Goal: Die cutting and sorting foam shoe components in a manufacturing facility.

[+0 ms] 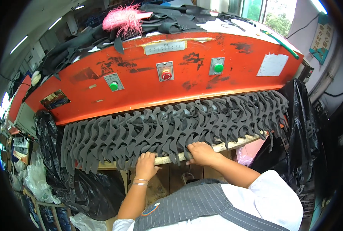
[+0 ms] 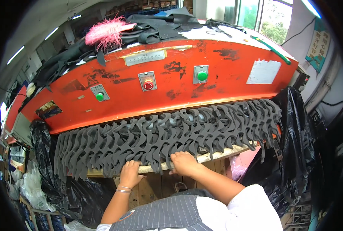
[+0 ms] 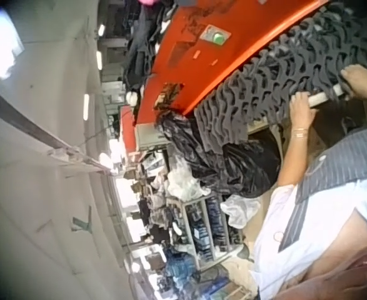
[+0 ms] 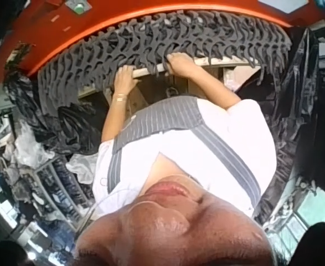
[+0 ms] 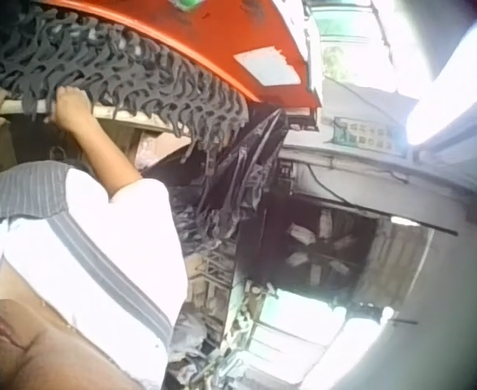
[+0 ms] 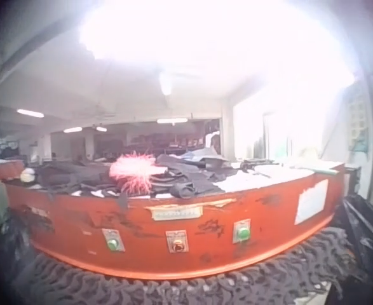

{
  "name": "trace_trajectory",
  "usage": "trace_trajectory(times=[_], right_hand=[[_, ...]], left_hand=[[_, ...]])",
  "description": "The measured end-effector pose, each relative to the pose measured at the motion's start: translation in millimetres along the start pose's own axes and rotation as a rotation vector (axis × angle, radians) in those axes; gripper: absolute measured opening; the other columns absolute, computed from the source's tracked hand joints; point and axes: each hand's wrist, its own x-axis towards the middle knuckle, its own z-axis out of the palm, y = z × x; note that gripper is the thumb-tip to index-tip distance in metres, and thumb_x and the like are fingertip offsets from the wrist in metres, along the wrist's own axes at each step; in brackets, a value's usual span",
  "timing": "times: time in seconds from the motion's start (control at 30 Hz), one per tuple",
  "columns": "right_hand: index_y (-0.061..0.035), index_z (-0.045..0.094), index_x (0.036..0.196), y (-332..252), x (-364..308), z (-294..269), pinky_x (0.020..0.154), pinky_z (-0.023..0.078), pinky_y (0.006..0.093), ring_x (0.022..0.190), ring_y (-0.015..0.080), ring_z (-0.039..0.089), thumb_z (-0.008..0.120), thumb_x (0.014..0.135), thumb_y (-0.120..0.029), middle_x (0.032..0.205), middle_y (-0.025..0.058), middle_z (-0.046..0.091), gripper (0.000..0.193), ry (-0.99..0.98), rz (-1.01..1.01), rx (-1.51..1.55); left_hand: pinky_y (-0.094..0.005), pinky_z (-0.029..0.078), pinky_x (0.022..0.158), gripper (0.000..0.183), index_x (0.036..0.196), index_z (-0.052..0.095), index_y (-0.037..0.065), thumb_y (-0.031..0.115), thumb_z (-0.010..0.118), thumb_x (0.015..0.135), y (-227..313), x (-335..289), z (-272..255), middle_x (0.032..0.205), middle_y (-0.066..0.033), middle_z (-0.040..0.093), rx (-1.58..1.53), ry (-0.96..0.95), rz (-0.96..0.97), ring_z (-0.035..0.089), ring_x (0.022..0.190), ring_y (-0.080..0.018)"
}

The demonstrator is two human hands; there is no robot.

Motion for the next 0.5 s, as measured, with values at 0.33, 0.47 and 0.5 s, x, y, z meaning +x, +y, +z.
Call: trace_trajectory(times=[0.33,0.47,0.5], right_hand=[[-0.0053,0.048,0.117,-28.7,-43.9,81.6,0.086,0.044,0.0376,0.104,0.0279,0.051,0.083,0.061,-0.033,0.103,0.0103,0.053,0.072,0.394,0.146,-0.152],[-0.005,0.05,0.103,-23.6,-41.8,91.4,0.09,0.044,0.0386,0.104,0.0302,0.051,0.085,0.056,-0.027,0.103,0.011,0.053,0.062,0.495,0.241,-0.1],[-0.0047,0.052,0.103,-27.1,-38.1,86.2,0.09,0.045,0.0394,0.106,0.0307,0.051,0.086,0.056,-0.027,0.104,0.0116,0.053,0.062,0.465,0.242,-0.078]], left_hand=[[-0.0398,0.043,0.084,0.043,0.095,0.059,0.01,0.019,0.082,0.059,1.0,-52.7,10.1,0.094,-0.0085,0.053,0.091,0.119,0.013,0.052,0.096,-0.0289],[-0.0407,0.042,0.087,0.046,0.093,0.057,0.009,0.025,0.083,0.06,8.4,-49.7,17.3,0.097,-0.0095,0.053,0.105,0.138,-0.04,0.051,0.098,-0.0298],[-0.0406,0.043,0.087,0.046,0.093,0.056,0.007,0.025,0.084,0.06,5.8,-49.3,17.6,0.097,-0.0103,0.053,0.127,0.145,-0.057,0.051,0.099,-0.0301]])
